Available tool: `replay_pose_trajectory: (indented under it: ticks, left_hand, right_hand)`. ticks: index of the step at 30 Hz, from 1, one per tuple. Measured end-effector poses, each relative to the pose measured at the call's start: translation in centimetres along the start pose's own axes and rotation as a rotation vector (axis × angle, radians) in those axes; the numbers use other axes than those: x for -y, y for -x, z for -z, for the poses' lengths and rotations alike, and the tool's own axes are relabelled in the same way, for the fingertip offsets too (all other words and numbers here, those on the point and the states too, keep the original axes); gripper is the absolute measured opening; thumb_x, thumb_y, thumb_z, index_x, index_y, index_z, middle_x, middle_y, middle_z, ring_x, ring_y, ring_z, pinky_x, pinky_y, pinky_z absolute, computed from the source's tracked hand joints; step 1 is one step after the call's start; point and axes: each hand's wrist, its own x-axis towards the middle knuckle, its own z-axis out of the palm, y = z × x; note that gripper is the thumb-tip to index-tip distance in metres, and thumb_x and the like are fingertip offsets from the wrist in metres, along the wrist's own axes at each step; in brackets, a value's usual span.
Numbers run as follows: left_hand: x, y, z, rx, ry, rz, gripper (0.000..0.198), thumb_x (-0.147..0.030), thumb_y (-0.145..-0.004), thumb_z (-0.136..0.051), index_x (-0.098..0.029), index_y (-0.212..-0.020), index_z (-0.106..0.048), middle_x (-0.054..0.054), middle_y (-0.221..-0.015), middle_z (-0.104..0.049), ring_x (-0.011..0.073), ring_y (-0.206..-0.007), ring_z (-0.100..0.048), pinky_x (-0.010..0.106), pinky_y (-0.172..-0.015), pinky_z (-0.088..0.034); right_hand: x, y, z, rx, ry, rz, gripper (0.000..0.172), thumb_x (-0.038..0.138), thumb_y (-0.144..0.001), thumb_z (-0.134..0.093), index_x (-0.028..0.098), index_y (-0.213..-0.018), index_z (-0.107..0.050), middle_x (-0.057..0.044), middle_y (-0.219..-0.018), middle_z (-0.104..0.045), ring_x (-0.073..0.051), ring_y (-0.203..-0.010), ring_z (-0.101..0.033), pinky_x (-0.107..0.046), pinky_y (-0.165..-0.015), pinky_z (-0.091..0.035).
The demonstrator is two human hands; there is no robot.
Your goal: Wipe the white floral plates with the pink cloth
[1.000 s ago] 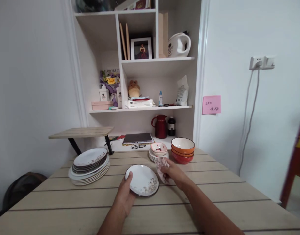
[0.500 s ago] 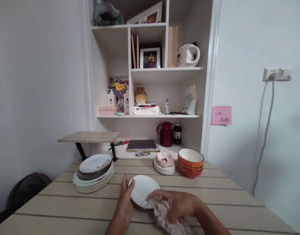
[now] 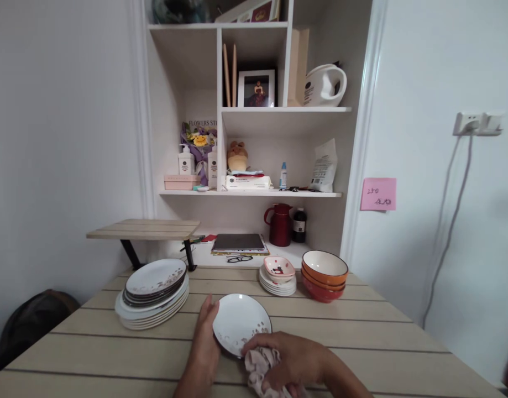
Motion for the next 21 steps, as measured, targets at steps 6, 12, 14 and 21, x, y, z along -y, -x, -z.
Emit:
replay_pose_trajectory:
  ticks: [6, 12, 14, 21]
  left_hand:
    - [0.0, -0.1, -0.1, -0.041, -0.009, -0.03, 0.059, -0.029, -0.074, -0.069, -0.025, -0.13, -0.049, 0.008, -0.116, -0.067, 0.0219, -0.097, -0.067, 0.033, -0.084, -0.051]
    - [0.2, 0.0, 0.2, -0.048, -0.037, -0.057, 0.053, -0.026, -0.069, -0.073, -0.022, -0.119, -0.058, 0.007, -0.107, -0.071, 0.0228, -0.095, -0.067, 0.034, -0.084, -0.051]
    - [0.3, -0.1, 0.3, -0.052, -0.051, -0.073, 0.048, -0.024, -0.068, -0.073, -0.021, -0.114, -0.061, 0.007, -0.101, -0.073, 0.0226, -0.091, -0.068, 0.034, -0.083, -0.051]
    - [0.8, -0.5, 0.6, -0.071, -0.093, -0.09, 0.043, -0.02, -0.068, -0.069, -0.022, -0.11, -0.062, 0.006, -0.095, -0.073, 0.0228, -0.087, -0.068, 0.034, -0.078, -0.052]
  right_hand:
    - [-1.3, -0.7, 0.1, 0.054, -0.019, 0.033, 0.047, 0.026, -0.062, -0.072, 0.025, -0.109, -0.067, 0.004, -0.066, -0.058, -0.007, -0.044, -0.047, -0.015, -0.04, -0.039]
    - [-1.3, -0.7, 0.2, 0.053, 0.001, 0.071, 0.044, 0.02, -0.061, -0.068, 0.024, -0.105, -0.07, 0.005, -0.067, -0.06, -0.006, -0.043, -0.046, -0.014, -0.038, -0.039]
    - [-1.1, -0.5, 0.2, 0.036, 0.01, 0.07, 0.047, 0.019, -0.06, -0.068, 0.024, -0.106, -0.069, 0.005, -0.068, -0.059, -0.006, -0.042, -0.047, -0.014, -0.037, -0.039]
    - [-0.9, -0.5, 0.1, 0.031, 0.022, 0.027, 0.041, 0.023, -0.06, -0.07, 0.019, -0.1, -0.069, 0.005, -0.059, -0.055, -0.008, -0.041, -0.047, -0.015, -0.035, -0.037]
